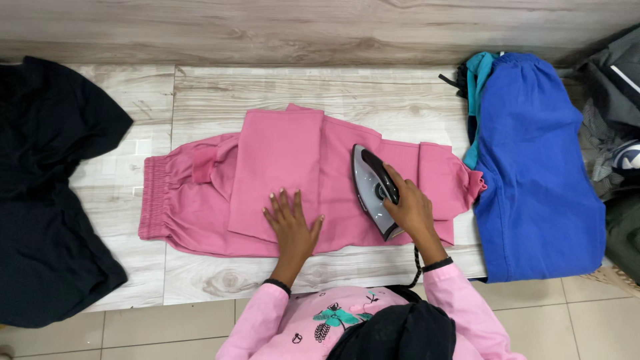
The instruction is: The person irons a pair of blue pants and then a pair of pink pants on a wooden table using a handheld iron. They smooth the fabric with their hands and move the iron back and forth to remove wrinkles.
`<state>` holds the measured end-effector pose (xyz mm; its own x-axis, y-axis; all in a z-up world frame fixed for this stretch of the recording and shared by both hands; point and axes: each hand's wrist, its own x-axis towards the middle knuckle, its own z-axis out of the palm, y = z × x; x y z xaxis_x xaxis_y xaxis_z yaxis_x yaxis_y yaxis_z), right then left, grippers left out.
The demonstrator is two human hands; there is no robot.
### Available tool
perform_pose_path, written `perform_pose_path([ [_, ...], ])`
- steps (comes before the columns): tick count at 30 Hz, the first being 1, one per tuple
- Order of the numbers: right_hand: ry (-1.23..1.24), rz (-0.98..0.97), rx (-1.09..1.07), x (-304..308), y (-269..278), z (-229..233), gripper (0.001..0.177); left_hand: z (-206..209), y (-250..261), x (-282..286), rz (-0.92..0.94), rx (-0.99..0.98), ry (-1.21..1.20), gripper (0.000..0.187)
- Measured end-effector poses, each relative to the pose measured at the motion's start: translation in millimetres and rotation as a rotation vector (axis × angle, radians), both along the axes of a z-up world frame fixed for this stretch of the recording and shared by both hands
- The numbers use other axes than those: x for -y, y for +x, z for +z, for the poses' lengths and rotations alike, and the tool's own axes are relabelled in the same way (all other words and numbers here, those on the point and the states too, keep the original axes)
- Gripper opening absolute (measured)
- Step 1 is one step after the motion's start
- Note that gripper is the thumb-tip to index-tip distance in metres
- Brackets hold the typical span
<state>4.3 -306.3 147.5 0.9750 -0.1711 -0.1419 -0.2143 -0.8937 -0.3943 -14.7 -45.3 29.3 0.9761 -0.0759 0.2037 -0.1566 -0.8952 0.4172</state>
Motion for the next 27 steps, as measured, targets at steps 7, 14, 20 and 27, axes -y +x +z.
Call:
perform_pose_path([
  [7, -0.026, 0.044, 0.011, -31, 3, -17, 0.092, -6, 16, -74, 0.097, -0.122, 0.025, 0.092],
  [14, -0.187, -0.024, -0.094, -43, 15, -27, 0.095, 13, 15, -34, -0.035, -0.241, 0.105, 0.1],
  [20, -0.141, 0.115, -0.111, -46, -9, -16, 0.096, -12, 8, -13, -0.173, -0.233, 0.232, 0.062],
  [27, -0.19, -0.005, -0.123, -30, -24, -12, 0.098, -19, 64, -102, -0.146, -0.611, -0.118, 0.034],
])
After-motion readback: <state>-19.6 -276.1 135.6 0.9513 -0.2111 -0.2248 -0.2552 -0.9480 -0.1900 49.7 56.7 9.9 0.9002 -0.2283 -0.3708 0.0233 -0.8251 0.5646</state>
